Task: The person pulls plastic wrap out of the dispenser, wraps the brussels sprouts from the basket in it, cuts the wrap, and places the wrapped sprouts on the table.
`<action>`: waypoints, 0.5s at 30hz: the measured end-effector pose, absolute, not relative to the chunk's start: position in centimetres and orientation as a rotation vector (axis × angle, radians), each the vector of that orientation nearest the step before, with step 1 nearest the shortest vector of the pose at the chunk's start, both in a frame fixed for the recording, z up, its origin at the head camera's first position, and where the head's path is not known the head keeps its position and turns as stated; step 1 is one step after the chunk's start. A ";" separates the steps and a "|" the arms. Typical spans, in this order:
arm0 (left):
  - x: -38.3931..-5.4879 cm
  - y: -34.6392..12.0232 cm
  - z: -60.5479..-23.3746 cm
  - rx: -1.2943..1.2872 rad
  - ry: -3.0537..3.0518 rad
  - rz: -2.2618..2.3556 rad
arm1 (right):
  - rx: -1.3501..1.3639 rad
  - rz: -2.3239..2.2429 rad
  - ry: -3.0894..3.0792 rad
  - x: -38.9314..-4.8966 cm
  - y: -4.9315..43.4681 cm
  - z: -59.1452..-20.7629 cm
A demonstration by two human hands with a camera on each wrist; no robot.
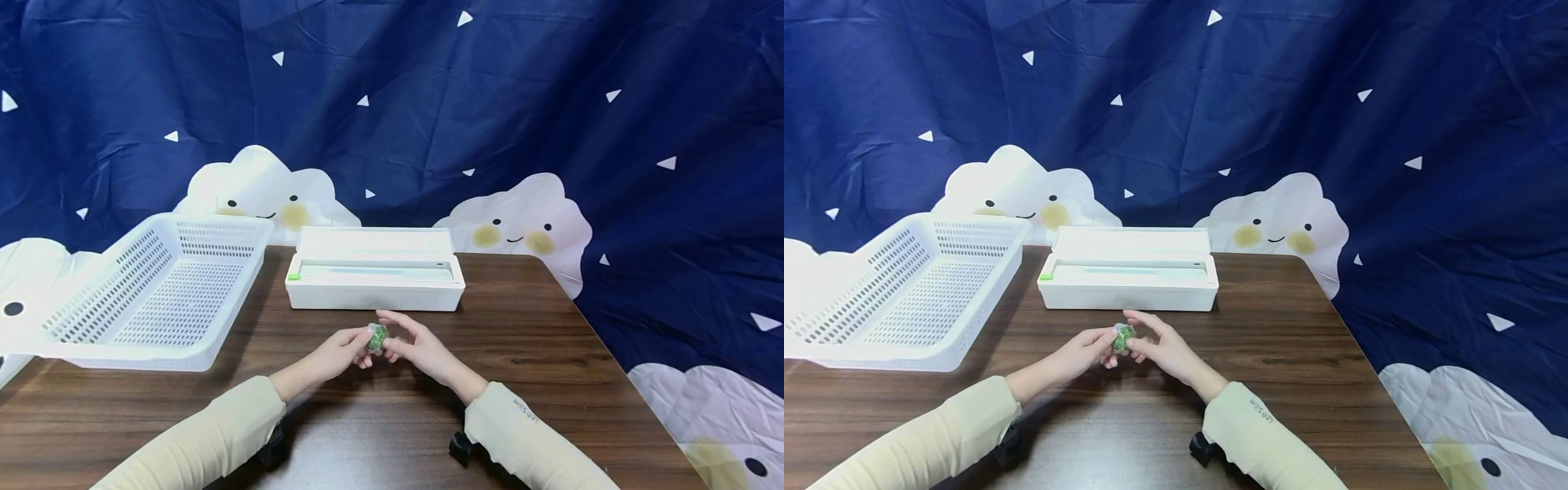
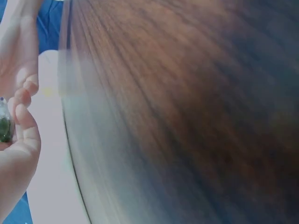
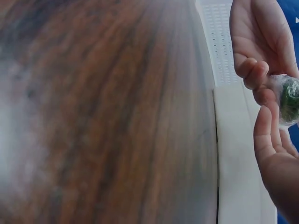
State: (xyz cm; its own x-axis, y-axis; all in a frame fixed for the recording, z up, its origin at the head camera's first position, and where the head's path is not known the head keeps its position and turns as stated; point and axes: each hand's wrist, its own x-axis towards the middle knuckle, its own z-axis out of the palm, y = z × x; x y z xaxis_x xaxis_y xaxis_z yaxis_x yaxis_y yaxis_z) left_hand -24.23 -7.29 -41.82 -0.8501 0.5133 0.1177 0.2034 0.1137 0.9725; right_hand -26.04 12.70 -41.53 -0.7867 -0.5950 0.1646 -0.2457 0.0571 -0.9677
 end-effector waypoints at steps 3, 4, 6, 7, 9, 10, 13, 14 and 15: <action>-24.3 -7.3 -41.8 0.684 2.107 1.805 | -0.938 -1.762 2.041 -26.0 12.7 -41.5; -24.3 -7.3 -41.8 0.680 2.103 1.802 | -0.949 -1.765 2.037 -26.0 12.7 -41.5; -24.4 -7.2 -41.8 0.670 2.101 1.794 | -0.960 -1.777 2.032 -25.5 12.5 -40.9; -24.4 -7.2 -41.8 0.661 2.100 1.794 | -0.961 -1.785 2.037 -25.2 12.4 -40.6; -24.4 -7.2 -41.8 0.653 2.106 1.794 | -0.937 -1.803 2.053 -24.7 12.2 -40.0; -24.4 -7.2 -41.8 0.646 2.105 1.796 | -0.928 -1.809 2.067 -24.5 12.1 -39.7; -24.3 -7.2 -41.8 0.611 2.095 1.814 | -0.903 -1.837 2.092 -24.7 11.9 -40.1; -24.3 -7.2 -41.7 0.601 2.089 1.821 | -0.892 -1.847 2.094 -24.9 11.9 -40.5; -24.2 -7.2 -41.7 0.588 2.076 1.831 | -0.889 -1.855 2.104 -25.0 11.9 -40.7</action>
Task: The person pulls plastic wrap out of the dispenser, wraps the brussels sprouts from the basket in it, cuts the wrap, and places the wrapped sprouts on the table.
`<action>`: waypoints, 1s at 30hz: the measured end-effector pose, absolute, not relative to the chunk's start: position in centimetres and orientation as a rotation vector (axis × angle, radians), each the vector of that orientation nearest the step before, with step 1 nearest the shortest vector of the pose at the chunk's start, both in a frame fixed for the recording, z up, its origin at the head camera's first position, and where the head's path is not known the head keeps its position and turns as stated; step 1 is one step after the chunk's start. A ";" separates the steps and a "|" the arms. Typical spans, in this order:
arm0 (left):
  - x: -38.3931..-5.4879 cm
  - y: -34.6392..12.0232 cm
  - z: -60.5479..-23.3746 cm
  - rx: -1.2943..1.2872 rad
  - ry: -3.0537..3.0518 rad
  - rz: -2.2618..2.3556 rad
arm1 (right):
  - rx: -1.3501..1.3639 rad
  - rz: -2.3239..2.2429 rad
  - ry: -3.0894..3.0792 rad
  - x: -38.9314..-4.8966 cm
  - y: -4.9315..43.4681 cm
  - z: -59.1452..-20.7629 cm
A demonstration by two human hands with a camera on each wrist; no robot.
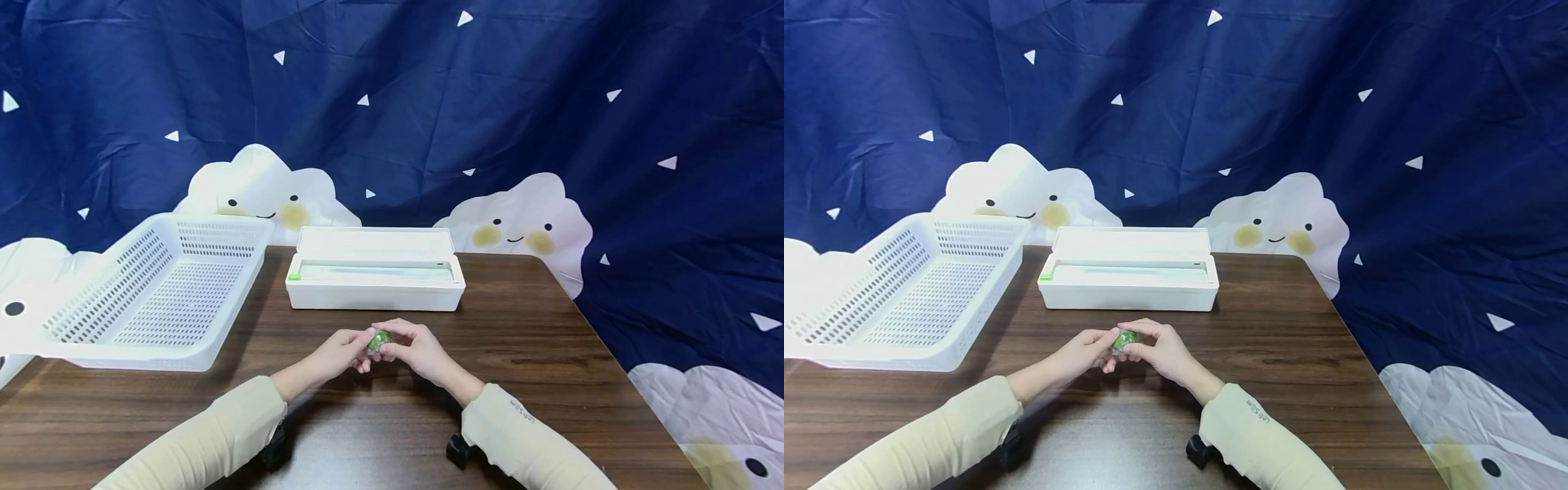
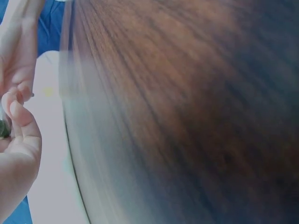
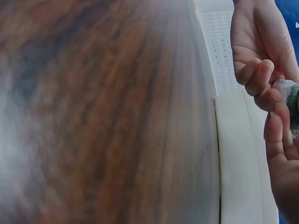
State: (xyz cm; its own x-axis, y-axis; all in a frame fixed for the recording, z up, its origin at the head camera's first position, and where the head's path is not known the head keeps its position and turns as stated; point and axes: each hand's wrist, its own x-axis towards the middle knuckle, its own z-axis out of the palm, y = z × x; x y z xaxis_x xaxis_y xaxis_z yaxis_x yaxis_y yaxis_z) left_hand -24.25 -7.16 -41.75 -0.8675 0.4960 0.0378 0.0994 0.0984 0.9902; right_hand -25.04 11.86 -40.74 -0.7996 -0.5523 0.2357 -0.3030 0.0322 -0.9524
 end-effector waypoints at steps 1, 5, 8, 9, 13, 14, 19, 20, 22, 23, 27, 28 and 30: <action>-24.2 -7.2 -41.8 0.575 2.062 1.841 | -0.880 -1.862 2.115 -25.2 11.9 -41.0; -24.2 -7.3 -41.7 0.579 2.034 1.875 | -0.771 -1.886 2.155 -25.6 12.1 -41.5; -24.1 -7.4 -41.6 0.632 2.080 1.866 | -0.690 -1.924 2.113 -25.7 12.3 -41.5; -24.1 -7.4 -41.6 0.652 2.108 1.860 | -0.678 -1.947 2.067 -25.7 12.4 -41.4; -24.1 -7.5 -41.4 0.682 2.151 1.875 | -0.684 -2.016 1.823 -25.7 12.6 -41.3; -24.1 -7.5 -41.4 0.677 2.154 1.886 | -0.689 -2.025 1.772 -25.8 12.7 -41.3; -24.2 -7.4 -41.4 0.653 2.120 1.951 | -0.636 -2.077 1.747 -25.8 12.6 -41.3; -24.2 -7.3 -41.4 0.650 2.118 1.961 | -0.609 -2.097 1.763 -25.8 12.5 -41.3; -24.2 -7.2 -41.4 0.647 2.109 1.984 | -0.546 -2.145 1.793 -25.7 12.3 -41.2; -24.2 -7.1 -41.4 0.648 2.104 1.995 | -0.511 -2.174 1.798 -25.6 12.2 -41.2; -24.3 -7.0 -41.3 0.650 2.086 2.033 | -0.409 -2.279 1.804 -25.3 11.9 -41.3; -24.4 -7.0 -41.3 0.649 2.078 2.041 | -0.391 -2.304 1.800 -25.3 11.8 -41.3; -24.4 -7.1 -41.3 0.660 2.073 2.046 | -0.359 -2.348 1.793 -25.1 11.6 -41.3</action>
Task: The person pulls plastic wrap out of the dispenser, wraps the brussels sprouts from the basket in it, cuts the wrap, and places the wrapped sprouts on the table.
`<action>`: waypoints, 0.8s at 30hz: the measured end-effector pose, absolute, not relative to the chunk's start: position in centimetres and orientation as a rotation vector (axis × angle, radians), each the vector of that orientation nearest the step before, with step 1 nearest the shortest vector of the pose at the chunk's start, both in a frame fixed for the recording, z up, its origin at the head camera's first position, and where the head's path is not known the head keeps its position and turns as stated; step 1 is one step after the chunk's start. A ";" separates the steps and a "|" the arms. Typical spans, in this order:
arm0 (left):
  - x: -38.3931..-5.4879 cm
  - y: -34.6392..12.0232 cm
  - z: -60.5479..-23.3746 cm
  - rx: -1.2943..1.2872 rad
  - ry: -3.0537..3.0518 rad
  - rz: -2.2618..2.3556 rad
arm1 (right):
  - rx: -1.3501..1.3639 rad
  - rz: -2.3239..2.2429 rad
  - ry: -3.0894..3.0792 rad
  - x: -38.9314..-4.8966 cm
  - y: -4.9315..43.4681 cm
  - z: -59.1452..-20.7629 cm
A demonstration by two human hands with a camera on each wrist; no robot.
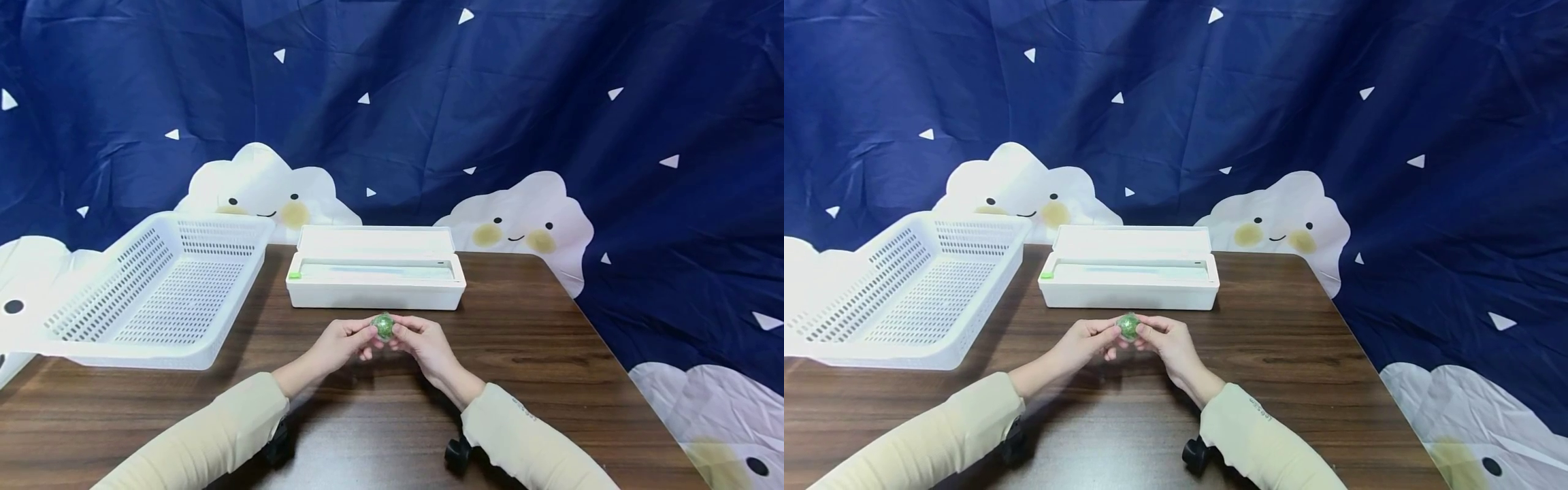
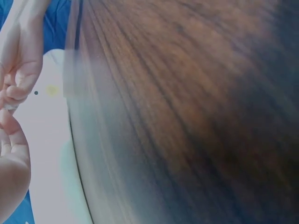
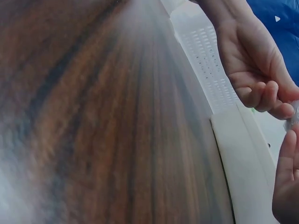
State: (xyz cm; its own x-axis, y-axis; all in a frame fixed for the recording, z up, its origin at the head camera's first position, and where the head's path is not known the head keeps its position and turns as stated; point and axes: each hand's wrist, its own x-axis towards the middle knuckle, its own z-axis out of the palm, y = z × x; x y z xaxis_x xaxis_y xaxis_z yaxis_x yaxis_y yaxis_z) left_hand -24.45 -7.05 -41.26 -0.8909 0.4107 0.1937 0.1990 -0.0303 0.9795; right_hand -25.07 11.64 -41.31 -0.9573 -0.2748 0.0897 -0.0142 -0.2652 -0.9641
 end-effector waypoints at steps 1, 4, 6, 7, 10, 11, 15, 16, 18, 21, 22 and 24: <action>-24.5 -7.1 -41.2 0.663 2.071 2.046 | -0.347 -2.362 1.786 -25.0 11.6 -41.3; -24.6 -7.2 -41.2 0.659 2.066 2.032 | -0.323 -2.375 1.757 -24.9 11.5 -41.3; -24.6 -7.3 -41.2 0.653 2.070 2.018 | -0.332 -2.355 1.734 -24.8 11.5 -41.2; -24.6 -7.3 -41.2 0.645 2.072 2.015 | -0.343 -2.341 1.718 -24.8 11.5 -41.2; -24.8 -7.5 -41.1 0.628 2.086 2.015 | -0.388 -2.305 1.676 -24.9 11.5 -41.1; -24.8 -7.6 -41.1 0.619 2.095 2.016 | -0.401 -2.298 1.667 -24.9 11.6 -41.0; -24.9 -7.8 -41.1 0.604 2.104 2.018 | -0.418 -2.294 1.694 -24.9 11.5 -41.0; -24.9 -7.8 -41.1 0.607 2.103 2.015 | -0.414 -2.295 1.708 -24.9 11.4 -41.0; -24.9 -7.8 -41.1 0.621 2.094 2.011 | -0.399 -2.296 1.733 -24.9 11.3 -41.1; -24.8 -7.8 -41.1 0.655 2.078 1.998 | -0.374 -2.293 1.753 -24.9 11.2 -41.3; -24.7 -7.8 -41.1 0.662 2.080 1.989 | -0.369 -2.291 1.756 -24.9 11.2 -41.3; -24.7 -7.8 -41.0 0.680 2.079 1.973 | -0.369 -2.290 1.754 -24.9 11.2 -41.5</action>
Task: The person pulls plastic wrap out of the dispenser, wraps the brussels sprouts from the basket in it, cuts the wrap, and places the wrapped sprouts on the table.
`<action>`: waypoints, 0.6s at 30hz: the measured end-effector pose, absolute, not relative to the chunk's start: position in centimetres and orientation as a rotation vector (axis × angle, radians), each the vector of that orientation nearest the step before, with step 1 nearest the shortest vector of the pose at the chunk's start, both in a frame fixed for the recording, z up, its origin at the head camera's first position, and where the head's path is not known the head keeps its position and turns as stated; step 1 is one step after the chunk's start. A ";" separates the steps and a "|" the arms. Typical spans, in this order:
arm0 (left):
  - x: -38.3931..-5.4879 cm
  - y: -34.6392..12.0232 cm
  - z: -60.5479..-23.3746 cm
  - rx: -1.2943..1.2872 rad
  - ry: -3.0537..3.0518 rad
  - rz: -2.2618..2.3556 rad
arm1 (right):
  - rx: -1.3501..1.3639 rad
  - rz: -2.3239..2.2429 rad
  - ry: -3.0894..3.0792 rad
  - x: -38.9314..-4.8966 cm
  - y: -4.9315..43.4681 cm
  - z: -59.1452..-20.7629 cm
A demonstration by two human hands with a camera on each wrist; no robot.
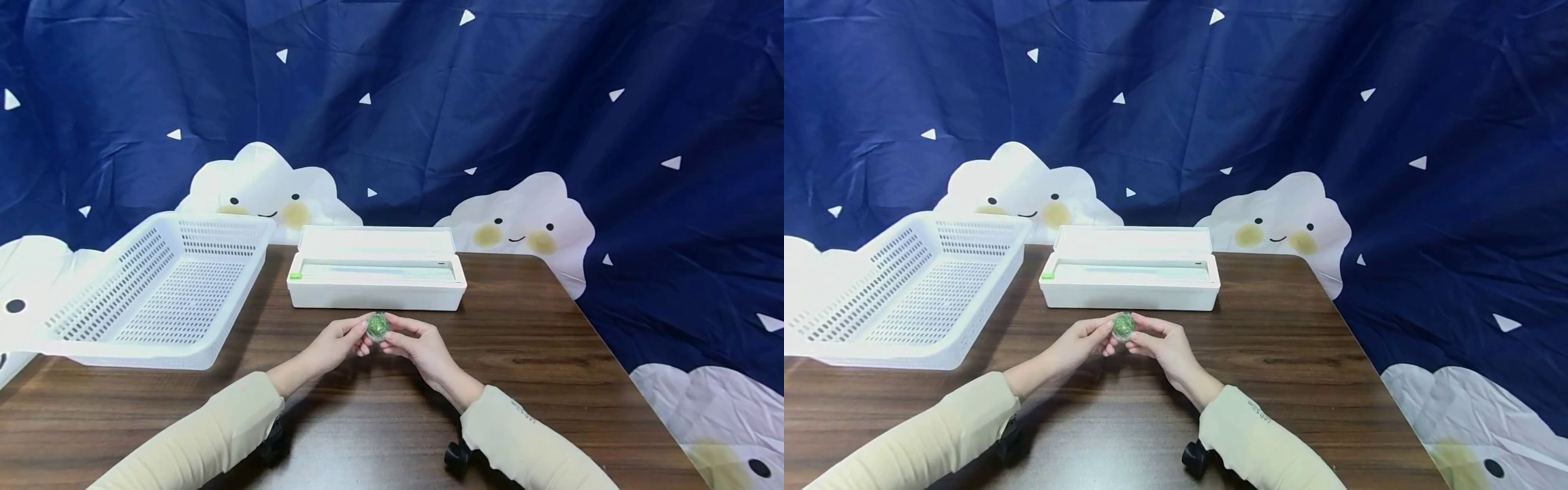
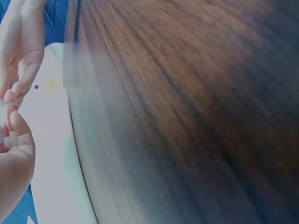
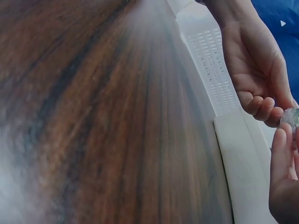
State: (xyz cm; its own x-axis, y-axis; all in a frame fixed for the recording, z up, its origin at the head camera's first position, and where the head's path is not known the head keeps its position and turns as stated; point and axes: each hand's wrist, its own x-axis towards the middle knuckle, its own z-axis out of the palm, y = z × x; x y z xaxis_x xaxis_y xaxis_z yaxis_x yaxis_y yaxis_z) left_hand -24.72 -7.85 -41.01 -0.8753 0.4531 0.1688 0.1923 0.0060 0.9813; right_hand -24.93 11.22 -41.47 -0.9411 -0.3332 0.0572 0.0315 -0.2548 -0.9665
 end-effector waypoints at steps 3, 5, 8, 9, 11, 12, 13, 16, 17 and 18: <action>-24.8 -7.9 -41.1 0.677 2.093 1.956 | -0.357 -2.292 1.749 -24.9 11.1 -41.5; -24.9 -7.9 -41.1 0.670 2.091 1.954 | -0.349 -2.294 1.750 -24.9 11.1 -41.6; -25.0 -7.9 -41.2 0.662 2.093 1.942 | -0.323 -2.296 1.759 -24.9 11.1 -41.6; -25.1 -8.0 -41.3 0.660 2.092 1.936 | -0.318 -2.295 1.762 -24.9 11.1 -41.7; -25.1 -8.0 -41.3 0.652 2.091 1.920 | -0.311 -2.289 1.770 -24.9 11.0 -41.7; -25.2 -8.1 -41.3 0.644 2.094 1.910 | -0.311 -2.282 1.774 -24.9 11.0 -41.7; -25.3 -8.1 -41.3 0.631 2.094 1.903 | -0.315 -2.271 1.777 -24.9 11.0 -41.7; -25.6 -8.1 -41.4 0.560 2.082 1.888 | -0.314 -2.231 1.778 -25.0 11.0 -41.6; -25.7 -8.0 -41.4 0.533 2.076 1.884 | -0.306 -2.220 1.771 -25.0 11.0 -41.6; -25.7 -8.0 -41.4 0.502 2.074 1.879 | -0.298 -2.207 1.764 -25.0 11.0 -41.6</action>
